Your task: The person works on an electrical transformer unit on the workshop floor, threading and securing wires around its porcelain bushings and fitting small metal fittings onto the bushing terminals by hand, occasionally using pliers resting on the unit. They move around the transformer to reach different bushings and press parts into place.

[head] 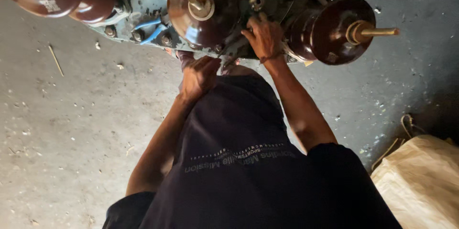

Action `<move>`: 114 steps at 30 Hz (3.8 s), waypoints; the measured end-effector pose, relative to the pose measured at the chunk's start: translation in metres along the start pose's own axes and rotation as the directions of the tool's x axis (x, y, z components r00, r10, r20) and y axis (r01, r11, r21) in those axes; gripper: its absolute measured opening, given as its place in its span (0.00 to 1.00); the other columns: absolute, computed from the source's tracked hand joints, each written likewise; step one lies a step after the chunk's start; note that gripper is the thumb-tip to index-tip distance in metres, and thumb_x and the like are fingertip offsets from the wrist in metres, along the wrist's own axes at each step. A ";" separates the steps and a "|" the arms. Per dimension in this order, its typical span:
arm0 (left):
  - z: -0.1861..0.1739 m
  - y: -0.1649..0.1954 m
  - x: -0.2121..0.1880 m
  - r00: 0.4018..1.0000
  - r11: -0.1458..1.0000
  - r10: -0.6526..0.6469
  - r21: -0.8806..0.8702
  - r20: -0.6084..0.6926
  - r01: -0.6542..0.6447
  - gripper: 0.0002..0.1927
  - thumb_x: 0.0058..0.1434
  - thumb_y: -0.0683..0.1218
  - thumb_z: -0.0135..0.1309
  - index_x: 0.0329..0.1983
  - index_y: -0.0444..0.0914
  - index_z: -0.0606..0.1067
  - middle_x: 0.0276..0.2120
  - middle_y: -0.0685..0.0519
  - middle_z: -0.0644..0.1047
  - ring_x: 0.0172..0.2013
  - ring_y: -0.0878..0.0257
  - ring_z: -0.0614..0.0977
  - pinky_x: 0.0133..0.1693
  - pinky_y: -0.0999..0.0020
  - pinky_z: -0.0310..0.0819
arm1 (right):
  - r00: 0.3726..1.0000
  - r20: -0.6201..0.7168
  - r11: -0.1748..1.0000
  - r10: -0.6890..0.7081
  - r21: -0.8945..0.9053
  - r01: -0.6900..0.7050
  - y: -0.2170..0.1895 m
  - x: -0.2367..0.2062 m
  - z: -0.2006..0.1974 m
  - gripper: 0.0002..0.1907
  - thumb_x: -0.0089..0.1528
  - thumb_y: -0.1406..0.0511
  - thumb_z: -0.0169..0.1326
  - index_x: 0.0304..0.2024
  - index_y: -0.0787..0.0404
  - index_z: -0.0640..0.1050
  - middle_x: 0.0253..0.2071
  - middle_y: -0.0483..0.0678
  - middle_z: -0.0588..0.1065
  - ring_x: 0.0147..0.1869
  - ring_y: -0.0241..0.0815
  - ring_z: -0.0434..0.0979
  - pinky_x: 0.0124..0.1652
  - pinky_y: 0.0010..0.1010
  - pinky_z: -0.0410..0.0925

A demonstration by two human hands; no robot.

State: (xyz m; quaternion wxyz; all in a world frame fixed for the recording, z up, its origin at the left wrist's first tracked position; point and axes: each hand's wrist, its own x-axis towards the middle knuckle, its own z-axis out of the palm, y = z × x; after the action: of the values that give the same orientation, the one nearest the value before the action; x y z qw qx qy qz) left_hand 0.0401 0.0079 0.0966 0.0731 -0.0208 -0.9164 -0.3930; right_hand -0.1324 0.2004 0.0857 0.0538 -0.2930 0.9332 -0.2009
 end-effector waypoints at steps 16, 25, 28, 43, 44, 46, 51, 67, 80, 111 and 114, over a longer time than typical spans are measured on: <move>0.001 0.162 0.140 0.887 0.535 0.066 -0.767 0.456 0.355 0.16 0.63 0.48 0.64 0.46 0.32 0.80 0.34 0.52 0.81 0.32 0.69 0.79 0.32 0.72 0.74 | 0.797 -0.421 0.762 0.434 0.643 -0.076 -0.018 -0.137 -0.138 0.31 0.59 0.57 0.70 0.59 0.62 0.73 0.52 0.45 0.78 0.49 0.33 0.78 0.38 0.25 0.65; 0.001 0.225 0.211 0.959 0.728 0.284 -0.645 -0.022 -0.231 0.14 0.73 0.54 0.56 0.45 0.39 0.81 0.30 0.53 0.82 0.28 0.66 0.84 0.30 0.68 0.78 | 0.589 -0.696 0.724 0.411 0.641 0.253 0.052 -0.107 -0.178 0.23 0.67 0.81 0.73 0.56 0.65 0.74 0.48 0.49 0.77 0.46 0.37 0.76 0.45 0.28 0.69; -0.005 0.183 0.219 0.941 0.878 0.266 -0.350 -0.208 -0.326 0.13 0.75 0.52 0.52 0.46 0.39 0.78 0.37 0.48 0.83 0.32 0.58 0.86 0.33 0.63 0.80 | 0.629 -0.680 0.787 0.378 0.594 0.170 0.052 -0.095 -0.182 0.22 0.65 0.77 0.74 0.54 0.65 0.76 0.49 0.51 0.80 0.45 0.37 0.80 0.43 0.28 0.72; 0.066 0.081 0.199 0.987 0.716 0.058 0.684 0.147 -0.144 0.12 0.61 0.45 0.57 0.45 0.36 0.76 0.42 0.44 0.77 0.45 0.50 0.78 0.45 0.57 0.75 | 0.592 -0.680 0.882 0.433 0.456 -0.122 0.036 -0.119 -0.174 0.20 0.60 0.65 0.77 0.44 0.64 0.78 0.39 0.46 0.77 0.32 0.34 0.71 0.31 0.24 0.61; 0.063 0.082 0.200 0.989 0.724 0.071 0.675 0.133 -0.143 0.12 0.61 0.45 0.57 0.46 0.35 0.76 0.42 0.43 0.77 0.44 0.50 0.78 0.45 0.56 0.74 | 0.584 -0.665 0.857 0.465 0.503 -0.110 0.032 -0.126 -0.171 0.18 0.63 0.65 0.76 0.42 0.63 0.78 0.37 0.45 0.76 0.32 0.34 0.69 0.31 0.24 0.59; 0.058 0.083 0.201 0.975 0.665 0.047 0.722 0.216 -0.192 0.16 0.58 0.46 0.57 0.48 0.35 0.74 0.42 0.44 0.77 0.44 0.51 0.78 0.46 0.55 0.72 | 0.627 -0.627 0.849 0.463 0.516 -0.112 0.021 -0.135 -0.160 0.15 0.65 0.65 0.75 0.39 0.61 0.79 0.33 0.42 0.75 0.32 0.32 0.69 0.32 0.23 0.59; 0.054 0.087 0.196 0.971 0.729 -0.047 0.672 0.235 -0.128 0.21 0.60 0.52 0.56 0.51 0.35 0.76 0.44 0.43 0.79 0.47 0.47 0.79 0.54 0.44 0.66 | 0.866 -0.322 0.848 0.382 0.494 -0.190 -0.020 -0.121 -0.109 0.10 0.63 0.63 0.69 0.37 0.61 0.81 0.33 0.44 0.80 0.36 0.33 0.77 0.33 0.25 0.64; 0.048 0.066 0.143 0.888 0.771 0.424 0.443 0.179 -0.457 0.25 0.55 0.45 0.54 0.56 0.33 0.76 0.54 0.39 0.77 0.54 0.41 0.79 0.52 0.52 0.74 | 0.875 -0.111 0.494 0.471 0.855 -0.157 -0.028 -0.007 -0.052 0.18 0.73 0.55 0.49 0.54 0.62 0.72 0.49 0.51 0.78 0.51 0.42 0.78 0.51 0.34 0.70; -0.048 0.054 0.013 0.794 -0.324 -0.414 -0.887 0.446 0.329 0.27 0.76 0.54 0.36 0.66 0.27 0.65 0.59 0.41 0.73 0.56 0.49 0.79 0.60 0.54 0.75 | 0.960 -0.249 0.959 0.129 0.278 -0.057 -0.028 0.036 -0.029 0.25 0.67 0.65 0.58 0.64 0.61 0.67 0.63 0.64 0.68 0.65 0.68 0.69 0.59 0.53 0.65; -0.313 -0.025 0.037 0.787 0.844 -0.269 -0.529 -0.555 -0.085 0.29 0.64 0.37 0.69 0.66 0.41 0.72 0.62 0.51 0.77 0.61 0.60 0.81 0.61 0.62 0.81 | 0.936 -0.337 0.791 0.101 0.598 0.130 -0.144 0.032 -0.096 0.23 0.63 0.70 0.73 0.54 0.64 0.74 0.57 0.48 0.74 0.61 0.40 0.74 0.63 0.34 0.69; -0.339 -0.047 0.062 0.780 0.973 -0.103 -0.224 -0.617 -0.049 0.25 0.64 0.40 0.71 0.61 0.41 0.75 0.55 0.49 0.81 0.53 0.57 0.84 0.57 0.63 0.79 | 0.942 -0.321 0.760 0.103 0.636 0.134 -0.144 0.026 -0.088 0.26 0.63 0.72 0.73 0.57 0.63 0.72 0.58 0.47 0.74 0.58 0.38 0.74 0.59 0.31 0.70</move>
State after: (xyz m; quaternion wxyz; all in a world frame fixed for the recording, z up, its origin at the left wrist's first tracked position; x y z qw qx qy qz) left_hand 0.0140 -0.2705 0.3030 0.3642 0.1154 -0.7892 -0.4809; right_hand -0.0974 0.1082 0.2249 -0.0099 -0.2250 0.7981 -0.5589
